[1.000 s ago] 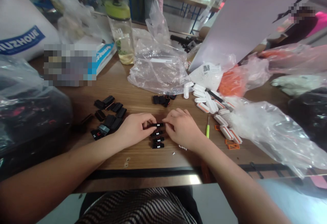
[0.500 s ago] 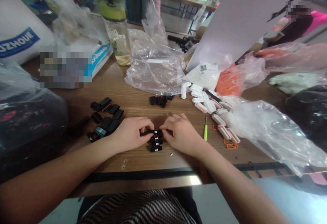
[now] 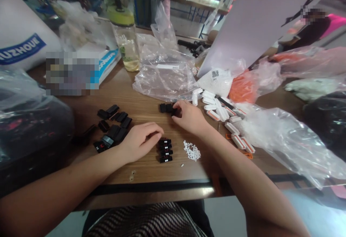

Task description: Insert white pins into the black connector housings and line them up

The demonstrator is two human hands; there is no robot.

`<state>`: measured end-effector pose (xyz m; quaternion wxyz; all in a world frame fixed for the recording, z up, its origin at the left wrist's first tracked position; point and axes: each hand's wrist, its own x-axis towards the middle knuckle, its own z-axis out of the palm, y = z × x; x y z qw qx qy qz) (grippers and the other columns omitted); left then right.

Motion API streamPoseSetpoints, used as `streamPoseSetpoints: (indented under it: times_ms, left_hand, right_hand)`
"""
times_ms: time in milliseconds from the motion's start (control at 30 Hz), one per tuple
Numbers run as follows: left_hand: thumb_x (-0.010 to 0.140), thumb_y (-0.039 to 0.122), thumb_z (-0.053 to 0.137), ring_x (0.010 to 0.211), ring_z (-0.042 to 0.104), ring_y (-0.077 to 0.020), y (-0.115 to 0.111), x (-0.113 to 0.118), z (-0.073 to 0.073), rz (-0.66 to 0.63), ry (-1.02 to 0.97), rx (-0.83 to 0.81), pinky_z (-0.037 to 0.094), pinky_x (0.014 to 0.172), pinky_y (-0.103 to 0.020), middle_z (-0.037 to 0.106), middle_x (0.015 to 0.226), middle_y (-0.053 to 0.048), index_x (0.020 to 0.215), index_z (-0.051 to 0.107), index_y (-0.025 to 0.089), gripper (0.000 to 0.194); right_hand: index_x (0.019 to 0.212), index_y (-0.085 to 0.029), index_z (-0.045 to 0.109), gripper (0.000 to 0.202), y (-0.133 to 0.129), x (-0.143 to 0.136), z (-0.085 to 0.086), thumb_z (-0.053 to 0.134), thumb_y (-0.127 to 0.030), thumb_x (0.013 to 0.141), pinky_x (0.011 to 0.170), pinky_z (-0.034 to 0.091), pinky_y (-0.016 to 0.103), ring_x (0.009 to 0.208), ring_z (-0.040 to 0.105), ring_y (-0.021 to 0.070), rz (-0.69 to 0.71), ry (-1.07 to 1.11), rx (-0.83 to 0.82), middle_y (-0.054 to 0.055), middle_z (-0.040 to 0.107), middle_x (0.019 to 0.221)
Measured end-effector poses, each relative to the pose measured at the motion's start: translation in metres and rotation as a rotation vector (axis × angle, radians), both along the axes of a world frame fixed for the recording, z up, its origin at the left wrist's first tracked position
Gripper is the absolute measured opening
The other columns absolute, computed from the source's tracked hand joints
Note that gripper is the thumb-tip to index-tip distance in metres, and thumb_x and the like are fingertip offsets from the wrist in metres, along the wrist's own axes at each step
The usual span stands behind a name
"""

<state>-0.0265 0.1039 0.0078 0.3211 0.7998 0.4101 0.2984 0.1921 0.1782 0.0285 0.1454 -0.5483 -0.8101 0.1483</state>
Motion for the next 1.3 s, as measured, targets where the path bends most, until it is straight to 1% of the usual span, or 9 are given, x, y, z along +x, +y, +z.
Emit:
streamPoseSetpoints:
  times_ms: [133,233,400,567,800,900,1000,1167,1300]
  left_hand:
    - [0.092,0.013,0.051,0.076,0.060,-0.0140,0.003,0.003,-0.007,0.164,-0.072,0.021,0.048,0.072,-0.028,0.063,0.097,-0.002,0.104,0.061,0.020,0.017]
    - [0.088,0.012,0.055,0.070,0.057,-0.0124,0.004,0.004,-0.009,0.206,-0.058,0.002,0.048,0.065,-0.026,0.060,0.097,-0.002,0.105,0.061,0.021,0.020]
    - [0.087,0.011,0.056,0.066,0.054,-0.0110,0.005,0.005,-0.009,0.239,-0.048,0.013,0.047,0.062,-0.025,0.059,0.093,0.000,0.098,0.059,0.020,0.015]
    - [0.087,0.007,0.056,0.078,0.060,-0.0122,0.007,0.005,-0.014,0.251,-0.101,0.014,0.050,0.067,-0.025,0.059,0.105,-0.002,0.110,0.059,0.021,0.027]
    - [0.086,0.010,0.061,0.093,0.063,-0.0172,0.008,0.007,-0.016,0.264,-0.070,-0.013,0.055,0.074,-0.030,0.061,0.112,-0.005,0.120,0.057,0.021,0.035]
    - [0.086,0.012,0.062,0.093,0.064,-0.0180,0.008,0.007,-0.015,0.262,-0.053,-0.014,0.055,0.076,-0.031,0.062,0.109,-0.005,0.120,0.058,0.021,0.035]
    - [0.085,0.014,0.065,0.091,0.064,-0.0170,0.010,0.006,-0.017,0.270,-0.064,-0.007,0.055,0.077,-0.031,0.062,0.110,-0.004,0.119,0.057,0.021,0.035]
    - [0.083,0.009,0.067,0.090,0.064,-0.0181,0.013,0.005,-0.020,0.279,-0.025,0.026,0.054,0.079,-0.032,0.065,0.099,-0.002,0.104,0.062,0.021,0.025]
    - [0.085,0.008,0.065,0.091,0.065,-0.0175,0.012,0.002,-0.018,0.233,0.025,0.043,0.053,0.085,-0.032,0.068,0.098,-0.001,0.099,0.065,0.021,0.019]
  right_hand:
    - [0.088,-0.020,0.063,0.010,-0.014,-0.005,0.000,0.059,-0.022,0.080,0.065,0.043,0.029,0.071,0.061,0.0167,0.021,0.013,-0.040,0.003,0.069,0.081]
    - [0.083,-0.020,0.062,0.005,-0.018,-0.009,0.004,0.058,-0.022,0.080,0.062,0.040,0.028,0.069,0.059,0.0165,0.029,-0.026,-0.043,0.002,0.067,0.077]
    - [0.095,-0.019,0.062,0.019,-0.010,-0.011,0.008,0.062,-0.024,0.077,0.070,0.043,0.031,0.080,0.060,0.0192,0.031,-0.067,0.077,0.007,0.065,0.095]
    - [0.081,-0.020,0.063,0.006,-0.012,-0.022,0.005,0.061,-0.025,0.082,0.060,0.041,0.028,0.065,0.057,0.0149,0.037,-0.004,-0.054,0.003,0.068,0.077]
    - [0.072,-0.018,0.068,0.025,-0.015,-0.033,0.007,0.053,-0.030,0.089,0.059,0.044,0.028,0.060,0.059,0.0132,0.043,0.230,-0.266,0.002,0.068,0.066]
    - [0.093,-0.017,0.071,0.018,-0.010,-0.026,0.006,0.057,-0.024,0.084,0.061,0.045,0.027,0.062,0.060,0.0130,0.055,0.236,-0.240,0.002,0.070,0.073]
    - [0.119,-0.018,0.065,0.041,-0.009,-0.023,0.003,0.061,-0.017,0.078,0.061,0.045,0.026,0.063,0.059,0.0126,0.143,0.194,-0.277,0.000,0.070,0.076]
    - [0.091,-0.018,0.073,0.016,-0.018,-0.029,0.001,0.063,-0.021,0.079,0.063,0.045,0.025,0.069,0.062,0.0138,0.145,0.117,-0.287,0.002,0.072,0.079]
    - [0.088,-0.020,0.074,0.016,-0.027,-0.014,0.012,0.060,-0.024,0.082,0.064,0.045,0.025,0.068,0.063,0.0140,0.121,0.104,-0.255,0.002,0.073,0.078]
